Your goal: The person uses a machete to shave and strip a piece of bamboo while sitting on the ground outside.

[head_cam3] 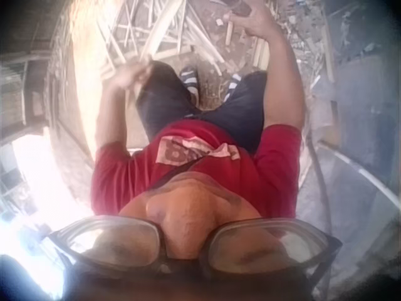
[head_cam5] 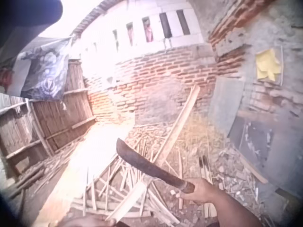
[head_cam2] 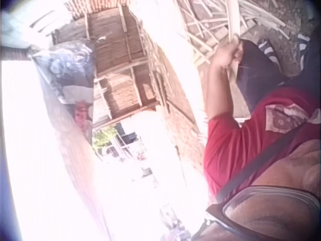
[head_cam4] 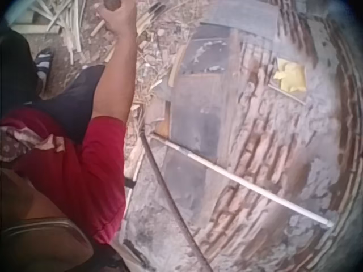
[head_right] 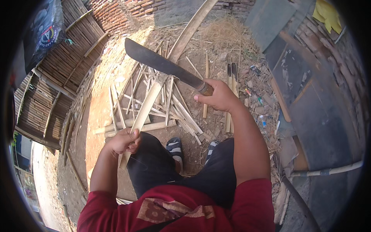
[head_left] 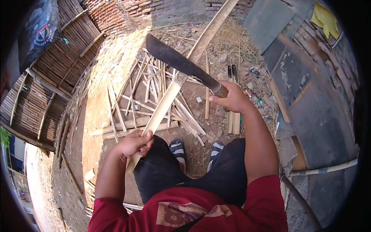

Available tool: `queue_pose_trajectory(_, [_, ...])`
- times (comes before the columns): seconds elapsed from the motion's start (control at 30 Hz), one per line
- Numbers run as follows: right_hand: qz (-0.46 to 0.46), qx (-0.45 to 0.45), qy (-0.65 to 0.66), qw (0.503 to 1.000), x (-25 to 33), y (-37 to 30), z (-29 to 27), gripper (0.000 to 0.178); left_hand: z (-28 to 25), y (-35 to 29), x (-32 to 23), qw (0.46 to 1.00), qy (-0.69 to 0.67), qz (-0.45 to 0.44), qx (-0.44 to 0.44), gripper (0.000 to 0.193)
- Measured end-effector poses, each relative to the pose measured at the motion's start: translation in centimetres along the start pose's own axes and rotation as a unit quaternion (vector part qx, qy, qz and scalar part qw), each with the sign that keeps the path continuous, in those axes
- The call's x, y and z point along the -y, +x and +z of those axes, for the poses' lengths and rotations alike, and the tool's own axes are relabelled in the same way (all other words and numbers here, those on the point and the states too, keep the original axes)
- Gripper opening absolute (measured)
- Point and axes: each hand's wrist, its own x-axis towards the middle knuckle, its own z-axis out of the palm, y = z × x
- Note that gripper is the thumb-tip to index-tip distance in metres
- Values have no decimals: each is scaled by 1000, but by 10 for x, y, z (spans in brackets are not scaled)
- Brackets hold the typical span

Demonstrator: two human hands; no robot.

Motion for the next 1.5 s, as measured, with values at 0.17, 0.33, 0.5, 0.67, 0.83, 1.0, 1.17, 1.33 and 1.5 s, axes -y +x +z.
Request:
queue_pose_trajectory(0.17, [11, -34, 7, 999, -16, 5, -17, 48, 1, 2, -1, 1000, 5, -4, 9, 50])
queue_pose_trajectory(0.33, [3, 26, -39, 999, -1, 3, -2, 51, -2, 5, -1, 1000, 15, 5, -20, 50])
queue_pose_trajectory(0.5, [22, -9, -66, 998, -16, 8, -10, 62, 1, 9, -6, 1000, 7, 2, 0, 50])
queue_pose_trajectory(0.67, [15, 53, -66, 996, 4, 2, 0, 56, 4, 11, -2, 1000, 6, 2, -8, 51])
queue_pose_trajectory(0.83, [-39, -52, -65, 996, -26, 8, -13, 58, 3, 13, -6, 1000, 4, 8, -2, 51])
queue_pose_trajectory(1.0, [-100, -9, -142, 985, -3, 5, 8, 55, 9, 11, -7, 998, 41, 10, -39, 51])
queue_pose_trajectory(1.17, [-110, -42, -200, 973, 28, -13, 14, 43, 22, 5, -20, 984, 122, 13, -127, 52])
queue_pose_trajectory(1.33, [-283, -128, -297, 903, 15, -8, 24, 40, 20, 7, -9, 902, 332, 90, -262, 49])
queue_pose_trajectory(1.5, [-174, -145, -397, 890, 18, -9, 17, 44, 31, -6, -12, 757, 507, 89, -403, 34])
